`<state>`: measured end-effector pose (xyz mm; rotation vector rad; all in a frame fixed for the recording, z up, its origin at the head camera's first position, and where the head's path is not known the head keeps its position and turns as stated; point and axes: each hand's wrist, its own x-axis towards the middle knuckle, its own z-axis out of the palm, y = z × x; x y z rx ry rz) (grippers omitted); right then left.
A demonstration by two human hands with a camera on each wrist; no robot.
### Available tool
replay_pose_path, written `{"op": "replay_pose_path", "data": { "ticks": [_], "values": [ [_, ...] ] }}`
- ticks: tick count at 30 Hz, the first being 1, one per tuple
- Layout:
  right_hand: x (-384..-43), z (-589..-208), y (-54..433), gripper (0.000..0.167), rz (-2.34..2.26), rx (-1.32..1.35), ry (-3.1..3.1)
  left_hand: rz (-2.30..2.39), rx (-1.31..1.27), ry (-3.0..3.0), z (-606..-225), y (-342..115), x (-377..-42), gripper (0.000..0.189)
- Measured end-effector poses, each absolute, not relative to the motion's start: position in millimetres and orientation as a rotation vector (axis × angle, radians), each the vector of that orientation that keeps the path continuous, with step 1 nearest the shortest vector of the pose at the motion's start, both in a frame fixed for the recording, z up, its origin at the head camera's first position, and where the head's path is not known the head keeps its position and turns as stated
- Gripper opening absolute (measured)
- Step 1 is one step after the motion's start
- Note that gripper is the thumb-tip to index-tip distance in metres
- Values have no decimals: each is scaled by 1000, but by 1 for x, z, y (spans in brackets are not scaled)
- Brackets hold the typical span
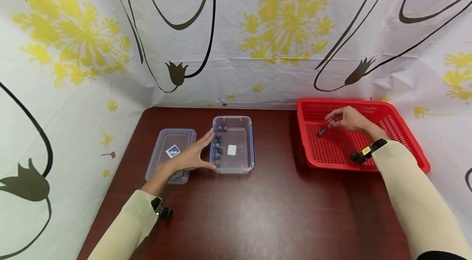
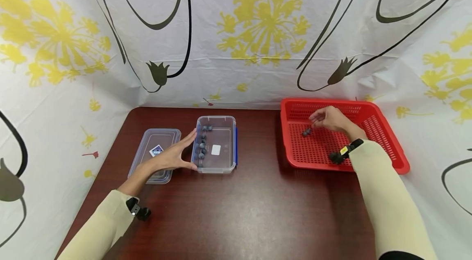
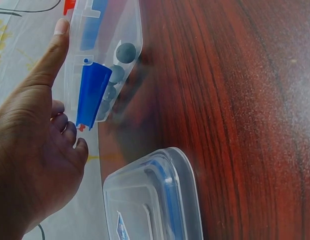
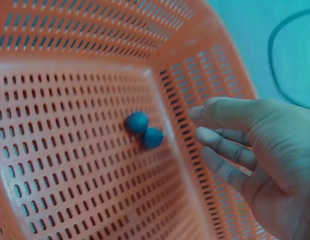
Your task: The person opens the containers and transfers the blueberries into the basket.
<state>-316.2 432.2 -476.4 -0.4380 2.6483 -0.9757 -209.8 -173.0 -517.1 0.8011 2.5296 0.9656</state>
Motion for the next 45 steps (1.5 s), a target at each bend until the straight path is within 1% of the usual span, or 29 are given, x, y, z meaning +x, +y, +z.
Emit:
{"op": "replay_pose_path", "data": {
  "ticks": [10, 16, 19, 25, 36, 45],
  "values": [
    [-308, -443, 406, 24, -1045, -576, 2708, 955, 804, 2539, -518, -172, -210, 126],
    [-303, -424, 373, 19, -1020, -705, 2741, 972, 803, 2533, -519, -172, -209, 127],
    [-301, -417, 354, 20, -979, -745, 2751, 979, 808, 2534, -519, -172, -209, 126],
    [-297, -406, 314, 22, -933, -923, 2704, 976, 802, 2535, -519, -172, -209, 127],
    [-295, -406, 241, 21, -987, -1010, 2548, 982, 798, 2526, -519, -173, -207, 126],
    [-299, -424, 181, 21, -1047, -1016, 2439, 985, 827, 2534, -517, -172, -207, 126]
  ]
}}
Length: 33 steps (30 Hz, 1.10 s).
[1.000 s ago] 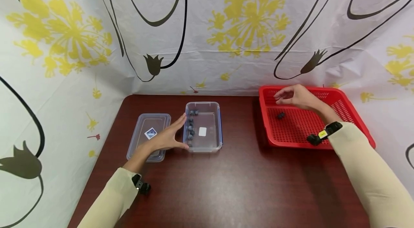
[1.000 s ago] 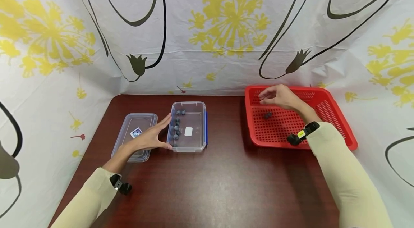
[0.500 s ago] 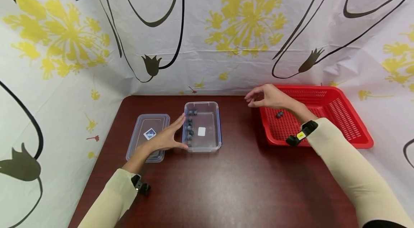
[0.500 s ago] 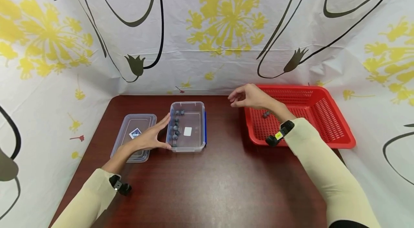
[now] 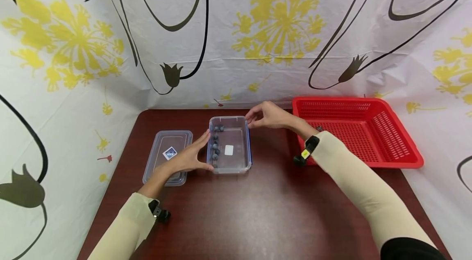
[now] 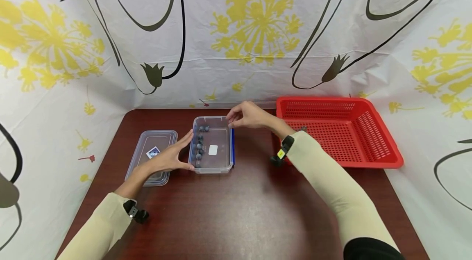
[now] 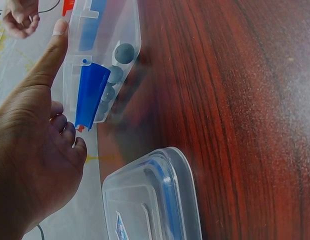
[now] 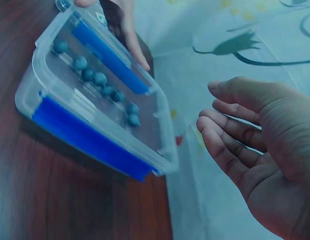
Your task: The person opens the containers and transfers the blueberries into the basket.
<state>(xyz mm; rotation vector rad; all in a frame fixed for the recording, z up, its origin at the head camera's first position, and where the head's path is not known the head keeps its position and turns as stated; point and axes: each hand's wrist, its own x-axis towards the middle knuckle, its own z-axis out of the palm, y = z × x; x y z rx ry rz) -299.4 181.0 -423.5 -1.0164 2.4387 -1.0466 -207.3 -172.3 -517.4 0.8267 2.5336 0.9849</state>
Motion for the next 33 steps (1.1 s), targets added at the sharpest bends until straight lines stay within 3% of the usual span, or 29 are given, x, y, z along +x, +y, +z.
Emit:
{"op": "replay_pose_path", "data": {
  "ticks": [10, 19, 33],
  "values": [
    [-302, -458, 127, 16, -1009, -1015, 2344, 984, 809, 2531, -522, -173, -210, 126],
    [-300, -493, 97, 20, -973, -989, 2324, 976, 809, 2529, -522, -173, -210, 125],
    [-294, -512, 70, 16, -838, -923, 2323, 1005, 810, 2523, -522, -173, -210, 126]
  ]
}}
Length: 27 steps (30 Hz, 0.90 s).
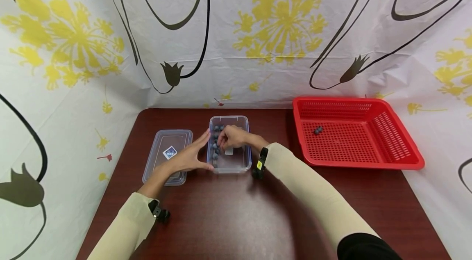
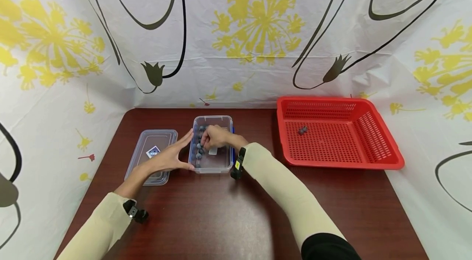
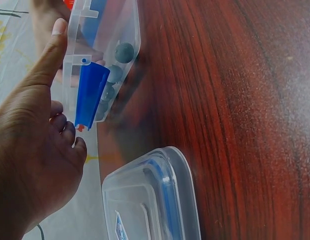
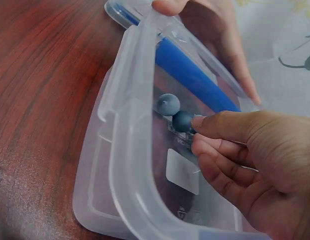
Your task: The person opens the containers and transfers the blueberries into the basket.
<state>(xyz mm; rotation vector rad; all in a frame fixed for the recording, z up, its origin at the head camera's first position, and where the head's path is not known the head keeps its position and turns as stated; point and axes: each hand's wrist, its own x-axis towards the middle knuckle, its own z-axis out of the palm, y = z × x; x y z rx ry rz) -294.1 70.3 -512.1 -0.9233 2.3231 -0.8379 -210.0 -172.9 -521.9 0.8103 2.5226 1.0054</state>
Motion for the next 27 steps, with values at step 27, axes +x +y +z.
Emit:
{"op": "replay_pose_path", "data": {
  "ticks": [27],
  "values": [
    [-286, -526, 58, 11, -842, -969, 2321, 894, 835, 2578, -519, -174, -210, 125]
  ]
}}
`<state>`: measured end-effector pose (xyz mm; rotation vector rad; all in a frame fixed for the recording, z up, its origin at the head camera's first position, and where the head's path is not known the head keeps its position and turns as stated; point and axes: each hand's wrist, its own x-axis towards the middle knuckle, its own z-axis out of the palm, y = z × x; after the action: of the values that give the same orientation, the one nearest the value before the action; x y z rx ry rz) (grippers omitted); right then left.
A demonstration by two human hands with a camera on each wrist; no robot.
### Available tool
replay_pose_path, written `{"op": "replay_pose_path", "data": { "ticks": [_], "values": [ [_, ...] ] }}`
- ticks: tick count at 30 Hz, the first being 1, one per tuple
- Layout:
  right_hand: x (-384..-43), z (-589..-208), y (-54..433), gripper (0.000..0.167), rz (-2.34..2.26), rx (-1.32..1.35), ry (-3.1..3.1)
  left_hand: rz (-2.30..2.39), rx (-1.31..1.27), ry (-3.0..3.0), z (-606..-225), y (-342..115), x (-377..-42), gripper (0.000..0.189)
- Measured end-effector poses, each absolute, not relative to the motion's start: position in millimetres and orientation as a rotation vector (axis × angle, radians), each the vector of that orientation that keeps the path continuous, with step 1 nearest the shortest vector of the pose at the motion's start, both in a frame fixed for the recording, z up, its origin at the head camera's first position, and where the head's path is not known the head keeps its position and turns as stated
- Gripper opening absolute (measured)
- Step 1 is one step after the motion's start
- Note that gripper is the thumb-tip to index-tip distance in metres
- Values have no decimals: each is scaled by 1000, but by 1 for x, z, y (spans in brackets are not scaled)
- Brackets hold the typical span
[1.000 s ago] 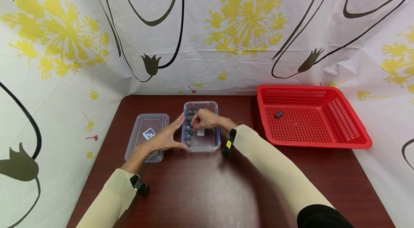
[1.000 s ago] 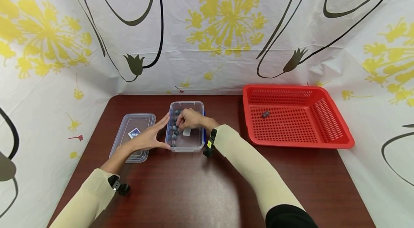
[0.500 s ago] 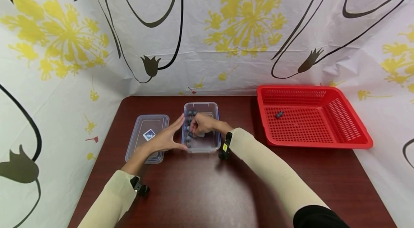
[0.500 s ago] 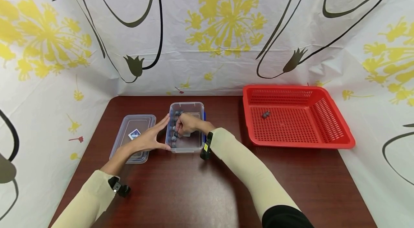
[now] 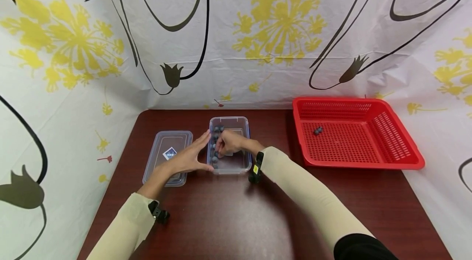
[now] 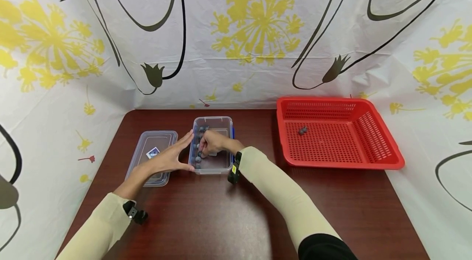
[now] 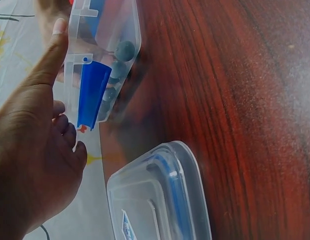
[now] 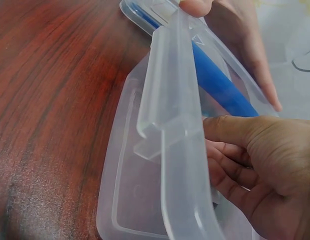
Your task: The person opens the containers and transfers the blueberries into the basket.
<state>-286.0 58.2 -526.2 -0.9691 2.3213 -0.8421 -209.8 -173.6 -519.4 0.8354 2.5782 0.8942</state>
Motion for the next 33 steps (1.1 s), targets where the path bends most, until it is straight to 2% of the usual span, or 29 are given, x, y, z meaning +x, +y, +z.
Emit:
{"op": "replay_pose_path", "data": {
  "ticks": [19, 33],
  "values": [
    [-288, -528, 61, 11, -862, -1014, 2299, 615, 931, 2671, -515, -173, -212, 124],
    [-284, -509, 73, 13, -922, -1009, 2271, 527, 977, 2705, -509, -176, -210, 123]
  ]
}}
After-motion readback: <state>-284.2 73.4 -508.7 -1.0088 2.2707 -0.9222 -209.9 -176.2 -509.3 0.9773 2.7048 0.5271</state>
